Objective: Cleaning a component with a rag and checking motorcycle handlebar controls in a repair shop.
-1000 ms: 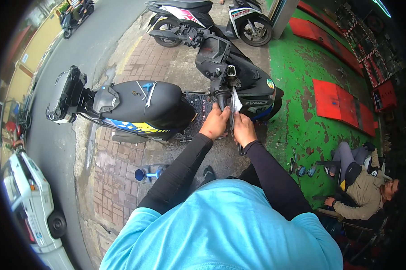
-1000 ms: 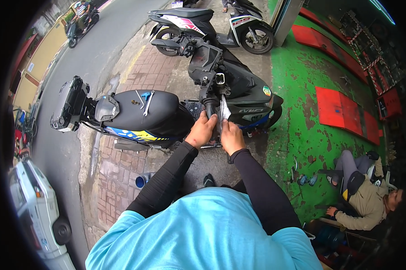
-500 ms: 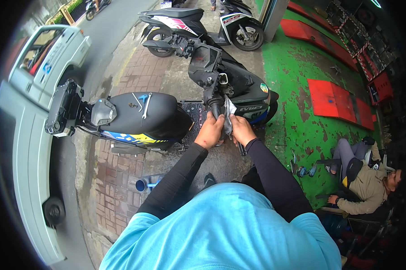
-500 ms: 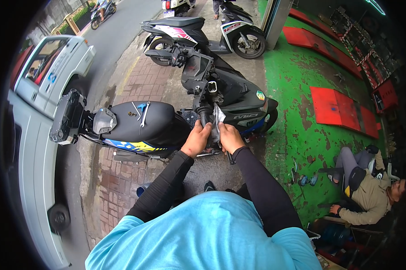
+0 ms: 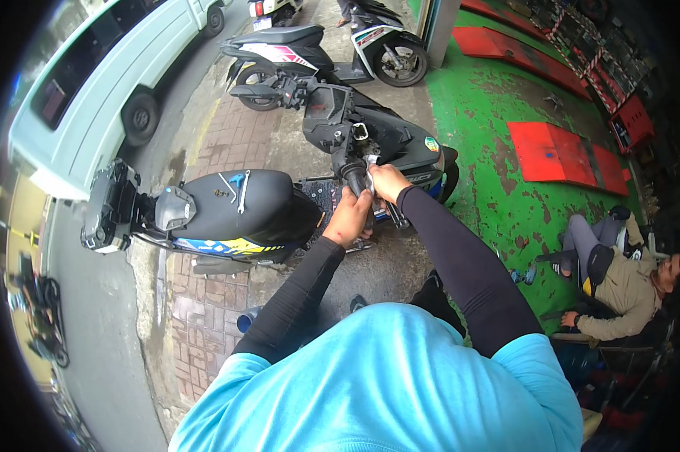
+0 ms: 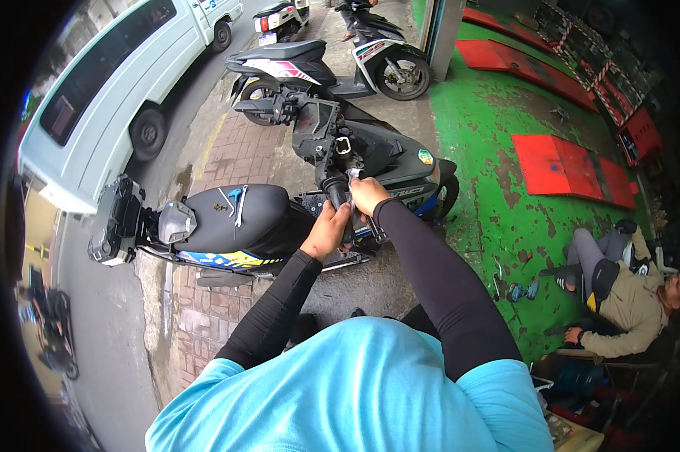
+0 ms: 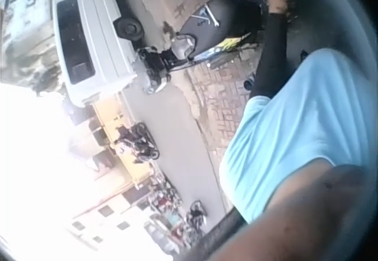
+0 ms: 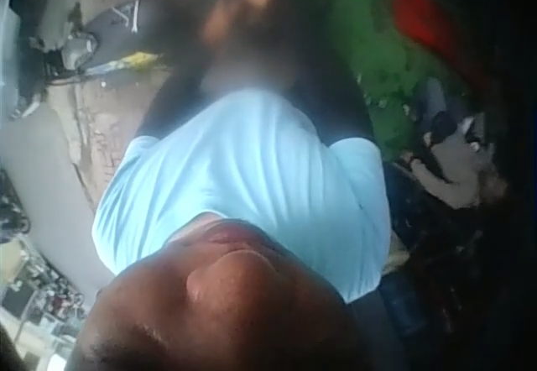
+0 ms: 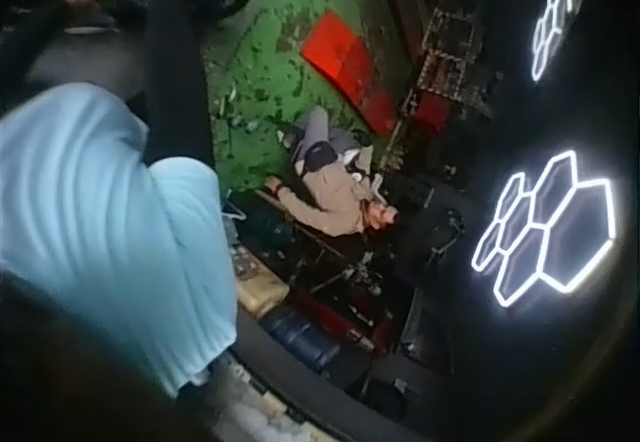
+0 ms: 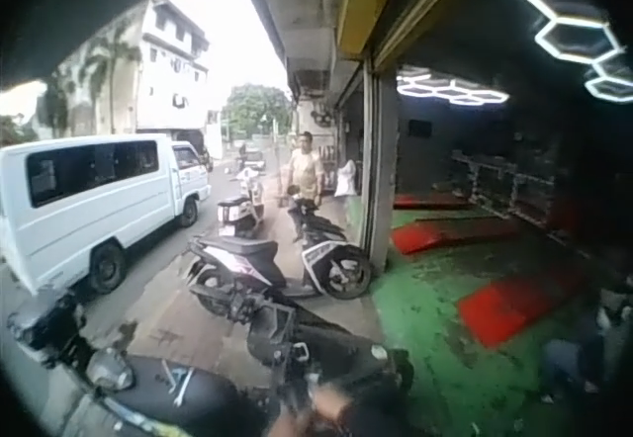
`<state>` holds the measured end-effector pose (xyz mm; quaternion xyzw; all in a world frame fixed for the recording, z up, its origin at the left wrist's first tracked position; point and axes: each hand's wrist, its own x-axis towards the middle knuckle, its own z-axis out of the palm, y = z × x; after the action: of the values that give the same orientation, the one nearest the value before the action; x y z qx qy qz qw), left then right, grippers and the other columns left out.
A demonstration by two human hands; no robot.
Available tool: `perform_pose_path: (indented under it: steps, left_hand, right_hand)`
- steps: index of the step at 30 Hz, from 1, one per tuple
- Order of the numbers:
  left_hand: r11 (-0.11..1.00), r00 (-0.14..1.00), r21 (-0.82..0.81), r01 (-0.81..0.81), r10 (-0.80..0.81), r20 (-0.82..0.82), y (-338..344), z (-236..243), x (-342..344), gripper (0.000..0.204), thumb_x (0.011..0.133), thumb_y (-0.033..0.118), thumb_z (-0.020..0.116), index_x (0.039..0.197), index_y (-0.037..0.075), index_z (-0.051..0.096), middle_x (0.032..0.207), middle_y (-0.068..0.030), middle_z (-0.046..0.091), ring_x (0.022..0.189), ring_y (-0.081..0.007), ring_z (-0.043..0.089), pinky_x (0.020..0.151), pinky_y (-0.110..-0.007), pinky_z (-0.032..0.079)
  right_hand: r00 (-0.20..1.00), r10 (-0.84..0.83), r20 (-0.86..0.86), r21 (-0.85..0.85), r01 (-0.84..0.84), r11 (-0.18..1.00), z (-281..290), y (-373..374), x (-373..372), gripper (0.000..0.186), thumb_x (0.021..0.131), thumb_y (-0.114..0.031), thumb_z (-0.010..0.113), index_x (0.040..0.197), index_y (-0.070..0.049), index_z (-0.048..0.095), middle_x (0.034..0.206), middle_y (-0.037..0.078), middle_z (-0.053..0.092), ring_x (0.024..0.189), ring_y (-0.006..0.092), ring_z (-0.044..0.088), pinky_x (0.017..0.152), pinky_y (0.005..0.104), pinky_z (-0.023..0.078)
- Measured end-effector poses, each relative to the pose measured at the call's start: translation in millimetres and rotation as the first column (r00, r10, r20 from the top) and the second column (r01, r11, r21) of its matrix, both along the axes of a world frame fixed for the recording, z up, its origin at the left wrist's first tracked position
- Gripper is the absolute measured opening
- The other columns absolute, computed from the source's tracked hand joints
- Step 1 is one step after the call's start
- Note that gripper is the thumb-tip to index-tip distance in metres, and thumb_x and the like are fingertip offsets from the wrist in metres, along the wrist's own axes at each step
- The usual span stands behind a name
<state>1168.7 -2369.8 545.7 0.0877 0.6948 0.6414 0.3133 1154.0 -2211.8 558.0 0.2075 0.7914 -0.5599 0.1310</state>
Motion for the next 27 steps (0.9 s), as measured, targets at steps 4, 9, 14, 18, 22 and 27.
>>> perform_pose_path:
  steps: [4,9,14,18,22,27]
  left_hand:
    - [1.000,0.985,-0.015,-0.001,-0.002,-0.173,1.2,-23.5,-6.9,0.037,0.100,0.035,0.047,0.111,0.002,0.034,0.073,-0.0134,0.059,0.048,-0.0228,0.061,0.038,-0.033,0.053]
    - [0.999,0.999,-0.033,-0.031,0.031,-0.011,-0.6,-5.4,-1.9,0.037,0.100,0.034,0.048,0.111,0.001,0.035,0.073,-0.0144,0.058,0.049,-0.0246,0.063,0.038,-0.033,0.053]
    - [0.988,0.992,-0.153,-0.001,-0.018,-0.125,-9.5,-13.1,-4.6,0.032,0.103,0.026,0.042,0.119,-0.001,0.048,0.106,-0.0202,0.054,0.074,-0.0224,0.067,0.037,-0.032,0.050]
    - [0.996,0.998,-0.094,0.010,-0.016,-0.063,-3.4,-5.3,-0.7,0.033,0.102,0.029,0.046,0.118,0.000,0.041,0.081,-0.0141,0.060,0.057,-0.0213,0.063,0.038,-0.032,0.051]
    - [0.995,0.992,-0.099,-0.006,-0.006,-0.127,-13.9,-21.3,-2.7,0.032,0.102,0.027,0.044,0.118,-0.001,0.043,0.089,-0.0177,0.058,0.059,-0.0217,0.064,0.038,-0.033,0.051]
    - [0.992,0.995,-0.114,0.059,-0.067,-0.067,-9.8,-5.7,-4.5,0.030,0.103,0.023,0.043,0.116,-0.003,0.051,0.108,-0.0230,0.052,0.066,-0.0241,0.066,0.042,-0.032,0.053]
  right_hand:
    - [0.920,0.353,-0.170,0.488,-0.233,0.841,-9.6,4.5,8.4,0.051,0.100,-0.033,0.035,0.081,0.007,0.057,0.057,0.015,0.058,0.041,0.0254,0.058,0.039,0.0391,0.050]
    - [0.958,0.282,0.055,0.264,-0.286,0.921,20.0,-0.2,17.5,0.033,0.099,-0.014,0.033,0.106,0.009,0.056,0.071,0.018,0.065,0.052,0.0256,0.067,0.047,0.0380,0.057]
    - [0.994,0.024,0.105,-0.046,-0.019,0.999,15.8,-11.8,35.0,0.048,0.102,-0.029,0.032,0.083,0.008,0.056,0.062,0.017,0.059,0.043,0.0270,0.060,0.039,0.0436,0.052]
    - [0.997,-0.037,0.074,-0.097,0.044,0.994,16.3,-7.6,15.0,0.051,0.101,-0.033,0.034,0.077,0.006,0.055,0.059,0.016,0.057,0.043,0.0271,0.059,0.040,0.0425,0.051]
    - [0.997,0.013,0.080,-0.034,-0.010,0.999,7.0,-13.9,32.0,0.052,0.100,-0.042,0.036,0.079,0.003,0.054,0.054,0.011,0.048,0.037,0.0233,0.050,0.034,0.0403,0.044]
    - [0.997,-0.057,0.049,-0.173,0.065,0.983,7.0,-12.3,19.0,0.059,0.101,-0.038,0.033,0.070,0.007,0.056,0.057,0.017,0.057,0.041,0.0270,0.058,0.038,0.0430,0.051]
